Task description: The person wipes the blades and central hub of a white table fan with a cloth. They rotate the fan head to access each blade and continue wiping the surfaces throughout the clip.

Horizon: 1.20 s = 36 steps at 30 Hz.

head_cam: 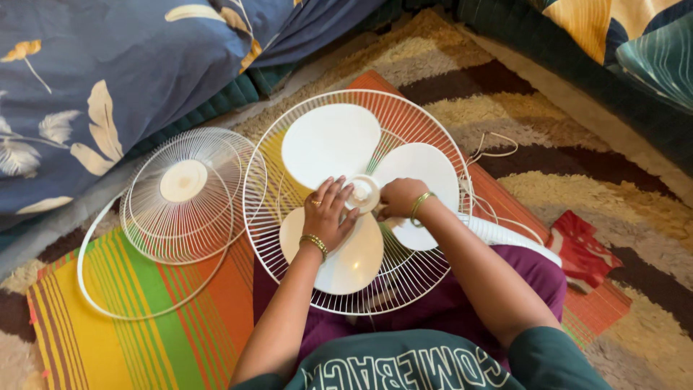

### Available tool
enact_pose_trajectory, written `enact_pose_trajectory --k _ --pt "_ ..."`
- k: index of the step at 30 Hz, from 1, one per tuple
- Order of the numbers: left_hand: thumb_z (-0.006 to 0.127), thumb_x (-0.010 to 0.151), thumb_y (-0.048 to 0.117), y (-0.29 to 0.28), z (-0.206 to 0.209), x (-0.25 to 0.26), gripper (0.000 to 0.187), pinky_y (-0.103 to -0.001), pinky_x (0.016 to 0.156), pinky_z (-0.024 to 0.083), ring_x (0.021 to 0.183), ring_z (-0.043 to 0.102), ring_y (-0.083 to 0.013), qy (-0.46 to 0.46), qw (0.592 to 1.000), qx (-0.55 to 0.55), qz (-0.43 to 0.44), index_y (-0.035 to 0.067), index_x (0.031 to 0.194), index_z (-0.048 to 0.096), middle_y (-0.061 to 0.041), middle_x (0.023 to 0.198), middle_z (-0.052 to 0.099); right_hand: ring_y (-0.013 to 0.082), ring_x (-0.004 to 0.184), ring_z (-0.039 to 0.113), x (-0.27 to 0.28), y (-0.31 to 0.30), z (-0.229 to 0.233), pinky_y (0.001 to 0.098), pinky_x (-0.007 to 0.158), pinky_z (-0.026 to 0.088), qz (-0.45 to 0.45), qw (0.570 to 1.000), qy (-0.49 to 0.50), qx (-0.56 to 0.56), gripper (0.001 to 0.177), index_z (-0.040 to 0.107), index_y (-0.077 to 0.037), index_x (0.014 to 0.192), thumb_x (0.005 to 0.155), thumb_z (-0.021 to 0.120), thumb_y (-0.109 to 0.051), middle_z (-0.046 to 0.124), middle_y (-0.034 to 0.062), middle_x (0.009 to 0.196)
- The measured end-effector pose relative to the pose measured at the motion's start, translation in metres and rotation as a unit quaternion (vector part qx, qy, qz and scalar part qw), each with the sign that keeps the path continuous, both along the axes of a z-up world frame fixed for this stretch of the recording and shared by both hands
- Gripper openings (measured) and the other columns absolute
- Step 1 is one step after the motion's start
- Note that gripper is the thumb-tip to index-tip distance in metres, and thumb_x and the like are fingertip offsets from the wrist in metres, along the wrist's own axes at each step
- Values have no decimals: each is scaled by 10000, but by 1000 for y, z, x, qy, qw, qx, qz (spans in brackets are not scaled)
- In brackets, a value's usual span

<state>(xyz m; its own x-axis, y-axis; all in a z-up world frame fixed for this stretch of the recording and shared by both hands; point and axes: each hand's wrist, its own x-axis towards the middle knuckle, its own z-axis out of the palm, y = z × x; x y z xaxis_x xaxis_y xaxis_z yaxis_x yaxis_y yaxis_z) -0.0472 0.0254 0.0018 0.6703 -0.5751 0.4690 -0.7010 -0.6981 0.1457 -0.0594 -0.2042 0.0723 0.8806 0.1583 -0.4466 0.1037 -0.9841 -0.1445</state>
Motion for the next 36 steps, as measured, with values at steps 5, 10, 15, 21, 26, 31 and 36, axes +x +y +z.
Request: enact_pose_trajectory --k 5,10,15,21,26,31,36 --pt "472 1015 474 -8 -5 -12 552 -516 1151 289 1493 328 -267 -4 1000 -17 9 165 1472 503 -83 1576 448 262 865 734 5 -35 -11 409 842 560 -24 998 -9 50 406 800 -135 981 849 755 -516 782 98 945" --pt "465 1021 469 -10 -9 -19 553 -502 1166 285 1496 319 -263 -17 999 -36 23 163 1479 502 -90 1578 447 283 841 716 8 -66 -16 414 826 554 -154 955 -175 181 376 744 -100 1064 857 772 -412 752 133 962" --pt "446 1030 487 -9 -19 -16 561 -497 1171 278 1507 310 -256 -15 999 -35 23 165 1488 496 -86 1585 444 320 942 682 -4 -78 -17 443 830 538 -188 868 -419 189 323 700 -80 1059 837 789 -297 711 125 1081" --pt "430 1034 511 3 -22 8 525 -508 1171 298 1510 322 -245 -25 1000 -5 -10 210 1453 528 -47 1590 456 346 967 671 -8 -76 -14 472 802 533 -193 897 -376 129 317 691 -98 1059 838 799 -298 701 122 1075" --pt "497 1023 497 18 -5 36 519 -495 1144 347 1483 376 -258 -50 995 5 -86 189 1434 566 -51 1563 494 314 993 689 -2 -69 -11 451 838 546 -192 960 -197 47 355 719 -141 1064 793 814 -351 730 93 1061" --pt "540 1013 456 22 5 37 498 -493 1129 364 1476 391 -266 -57 992 -2 -109 173 1420 593 -62 1555 503 292 888 709 -2 -71 -11 423 831 555 -174 942 -248 146 351 751 -104 1084 840 799 -351 744 127 1008" --pt "540 1019 465 23 4 34 502 -485 1132 370 1482 383 -261 -51 992 -31 -115 181 1432 577 -60 1551 505 209 782 686 9 -117 -2 349 698 604 -330 806 -411 269 251 716 -30 993 923 779 -263 706 109 954"
